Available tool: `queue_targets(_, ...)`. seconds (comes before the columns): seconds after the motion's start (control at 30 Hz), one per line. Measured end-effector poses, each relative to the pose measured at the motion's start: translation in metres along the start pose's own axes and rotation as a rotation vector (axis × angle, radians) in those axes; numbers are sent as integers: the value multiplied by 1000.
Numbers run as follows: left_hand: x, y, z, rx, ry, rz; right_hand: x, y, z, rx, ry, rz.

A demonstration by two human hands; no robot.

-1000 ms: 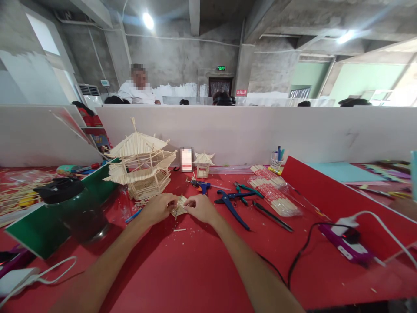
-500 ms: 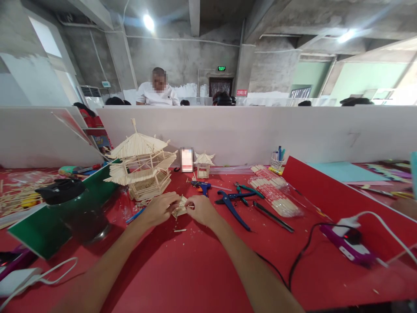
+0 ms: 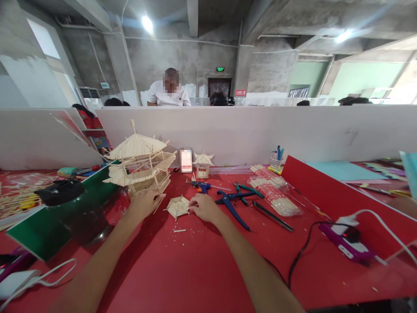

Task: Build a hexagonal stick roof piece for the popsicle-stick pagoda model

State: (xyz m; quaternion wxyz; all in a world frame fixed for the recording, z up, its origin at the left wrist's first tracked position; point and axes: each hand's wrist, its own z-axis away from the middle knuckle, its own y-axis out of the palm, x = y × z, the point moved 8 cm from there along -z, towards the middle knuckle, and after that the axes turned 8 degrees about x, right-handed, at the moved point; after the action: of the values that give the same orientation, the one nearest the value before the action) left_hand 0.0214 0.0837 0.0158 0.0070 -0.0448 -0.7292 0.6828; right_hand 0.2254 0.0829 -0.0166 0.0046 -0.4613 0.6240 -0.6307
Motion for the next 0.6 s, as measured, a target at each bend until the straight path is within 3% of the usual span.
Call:
queue_targets(0.07,-7,4,-1,20,107,65,2,4,0,45,-6,5)
queue_targets(0.2,-35,16,3,78,483,245,2,11,0,80,-17,4)
queue_targets(0.27,-42,24,6,108,575,296,1,15,-1,75,-22,8)
queue_targets(0.4,-47,37,8,158,604,321,1,19,-3,52,-13,40)
queue_targets(0.6,-46,37,8,200,586,330,-1,21,-3,48,-7,-9)
